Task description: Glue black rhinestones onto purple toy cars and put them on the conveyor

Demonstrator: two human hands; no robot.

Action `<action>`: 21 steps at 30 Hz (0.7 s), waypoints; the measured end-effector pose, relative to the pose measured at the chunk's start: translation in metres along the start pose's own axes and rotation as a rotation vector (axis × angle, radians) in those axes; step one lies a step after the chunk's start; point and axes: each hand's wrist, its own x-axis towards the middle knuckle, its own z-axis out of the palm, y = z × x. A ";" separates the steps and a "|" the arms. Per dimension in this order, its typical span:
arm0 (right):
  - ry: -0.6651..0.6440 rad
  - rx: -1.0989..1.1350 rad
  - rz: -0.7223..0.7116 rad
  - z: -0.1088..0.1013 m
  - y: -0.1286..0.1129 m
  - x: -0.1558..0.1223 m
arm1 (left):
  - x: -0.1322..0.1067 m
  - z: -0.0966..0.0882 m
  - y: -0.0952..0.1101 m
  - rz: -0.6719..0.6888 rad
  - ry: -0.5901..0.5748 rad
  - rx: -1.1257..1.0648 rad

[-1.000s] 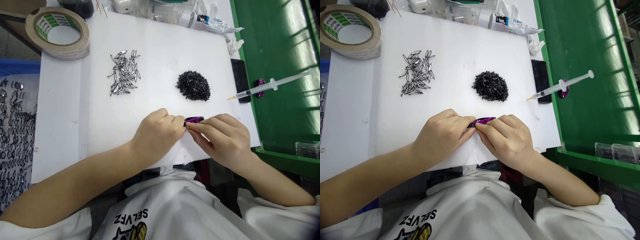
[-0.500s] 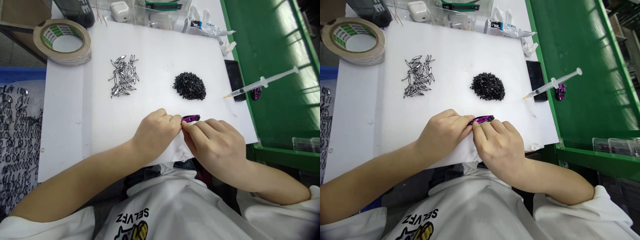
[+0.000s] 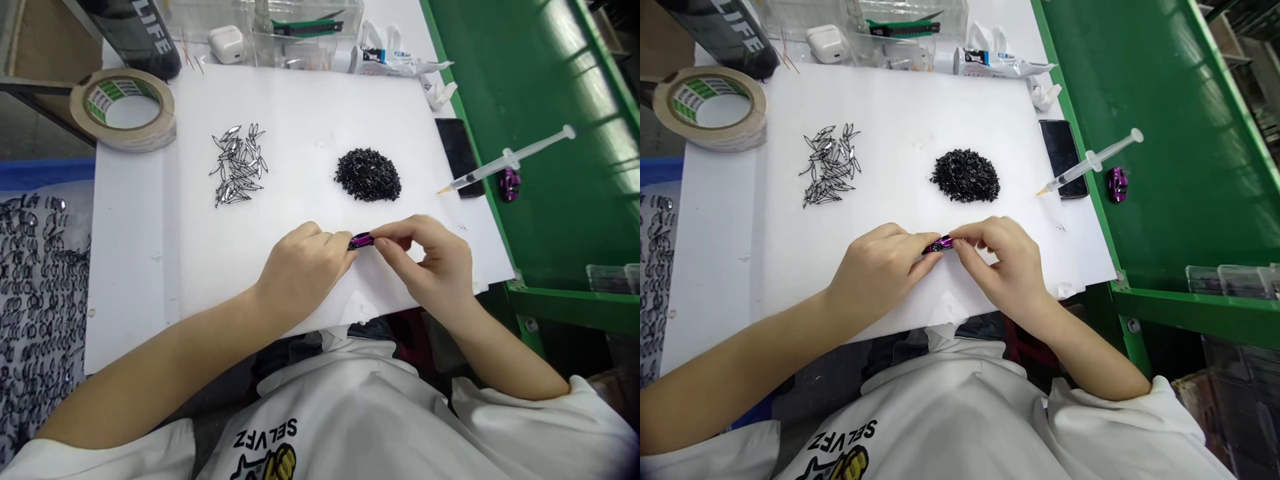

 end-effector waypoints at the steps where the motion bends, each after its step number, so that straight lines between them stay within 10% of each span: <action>1: 0.019 -0.026 -0.005 0.001 0.001 0.002 | 0.000 0.000 0.000 0.002 0.003 0.000; 21: -0.123 0.133 0.007 0.004 0.009 0.016 | 0.000 0.001 0.001 0.010 0.031 -0.012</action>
